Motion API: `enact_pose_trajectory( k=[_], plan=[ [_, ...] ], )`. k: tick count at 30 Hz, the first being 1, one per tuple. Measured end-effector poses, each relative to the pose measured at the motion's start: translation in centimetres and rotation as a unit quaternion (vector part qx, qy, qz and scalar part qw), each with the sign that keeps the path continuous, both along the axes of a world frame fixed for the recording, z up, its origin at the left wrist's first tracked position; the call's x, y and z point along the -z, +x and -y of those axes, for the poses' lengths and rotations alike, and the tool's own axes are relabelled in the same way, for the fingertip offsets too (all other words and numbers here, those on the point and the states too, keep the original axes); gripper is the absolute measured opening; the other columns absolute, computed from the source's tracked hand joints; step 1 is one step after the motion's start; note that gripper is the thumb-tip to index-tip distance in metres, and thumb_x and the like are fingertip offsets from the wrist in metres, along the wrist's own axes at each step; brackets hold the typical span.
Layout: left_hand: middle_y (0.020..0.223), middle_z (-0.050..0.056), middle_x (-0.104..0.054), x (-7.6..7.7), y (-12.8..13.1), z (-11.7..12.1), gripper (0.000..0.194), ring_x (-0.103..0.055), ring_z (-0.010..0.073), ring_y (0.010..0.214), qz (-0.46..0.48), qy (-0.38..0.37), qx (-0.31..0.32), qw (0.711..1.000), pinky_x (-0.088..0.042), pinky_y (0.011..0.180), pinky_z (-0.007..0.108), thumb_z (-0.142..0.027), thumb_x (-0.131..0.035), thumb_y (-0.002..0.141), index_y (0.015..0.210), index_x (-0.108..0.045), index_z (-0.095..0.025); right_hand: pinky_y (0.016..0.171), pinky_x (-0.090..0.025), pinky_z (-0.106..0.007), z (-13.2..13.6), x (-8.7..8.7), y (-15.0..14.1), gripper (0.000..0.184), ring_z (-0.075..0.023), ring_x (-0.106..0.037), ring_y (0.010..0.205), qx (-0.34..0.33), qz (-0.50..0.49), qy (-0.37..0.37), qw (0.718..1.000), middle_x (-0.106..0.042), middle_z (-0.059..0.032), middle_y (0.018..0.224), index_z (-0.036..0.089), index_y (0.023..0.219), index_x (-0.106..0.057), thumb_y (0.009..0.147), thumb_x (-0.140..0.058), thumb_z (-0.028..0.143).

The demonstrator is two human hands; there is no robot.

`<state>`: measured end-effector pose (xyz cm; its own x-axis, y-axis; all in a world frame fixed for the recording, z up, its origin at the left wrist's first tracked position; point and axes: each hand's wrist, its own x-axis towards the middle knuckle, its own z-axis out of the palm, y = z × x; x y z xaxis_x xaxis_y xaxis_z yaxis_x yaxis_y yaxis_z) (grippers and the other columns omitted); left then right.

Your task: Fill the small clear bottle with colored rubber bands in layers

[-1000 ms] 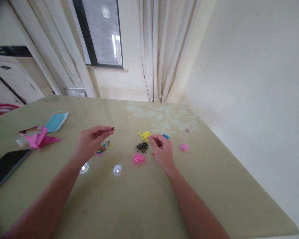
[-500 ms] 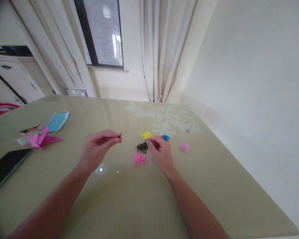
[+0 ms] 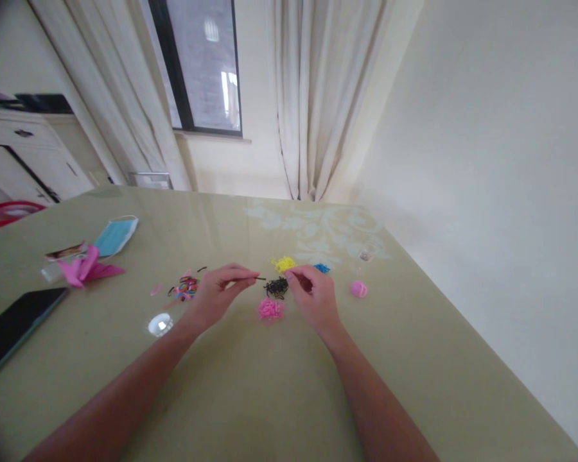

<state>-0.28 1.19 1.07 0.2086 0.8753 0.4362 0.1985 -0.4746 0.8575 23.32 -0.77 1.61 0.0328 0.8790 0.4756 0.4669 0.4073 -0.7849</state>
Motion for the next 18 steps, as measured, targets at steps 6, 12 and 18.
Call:
enact_pose_trajectory(
  k=[6,12,18],
  plan=[
    [0.099,0.006,-0.083,2.8,2.8,-1.3,0.017,-0.076,0.0231,0.091,-0.100,-0.046,-0.027,0.994,-0.056,0.087,0.034,-0.022,-0.071,0.093,0.099,-0.086,-0.025,0.056,-0.041,-0.029,0.2,-0.1,-0.1,0.023,-0.0159,-0.056,0.060,-0.008,0.021,0.007,1.000,-0.073,-0.0028,0.075,0.020,0.088,-0.078,0.097,-0.066,0.037],
    [0.112,0.009,-0.080,2.7,3.0,-1.5,0.029,-0.075,0.0230,0.091,-0.173,-0.037,-0.060,0.982,-0.057,0.089,0.036,-0.017,-0.066,0.094,0.118,-0.081,-0.023,0.056,-0.042,-0.030,0.3,-0.1,-0.2,0.022,-0.0164,-0.055,0.059,-0.010,0.041,0.016,0.999,-0.071,-0.0023,0.073,0.021,0.087,-0.078,0.098,-0.065,0.036],
    [0.106,0.012,-0.079,0.6,-2.8,-1.5,0.022,-0.071,0.0325,0.105,-0.416,-0.028,-0.196,0.887,-0.052,0.097,0.045,-0.022,-0.063,0.095,0.106,-0.082,-0.022,0.056,-0.041,-0.029,0.3,-0.4,0.1,0.023,-0.0158,-0.055,0.058,-0.008,0.042,0.024,0.999,-0.071,-0.0019,0.073,0.021,0.087,-0.077,0.098,-0.065,0.037]
  ],
)
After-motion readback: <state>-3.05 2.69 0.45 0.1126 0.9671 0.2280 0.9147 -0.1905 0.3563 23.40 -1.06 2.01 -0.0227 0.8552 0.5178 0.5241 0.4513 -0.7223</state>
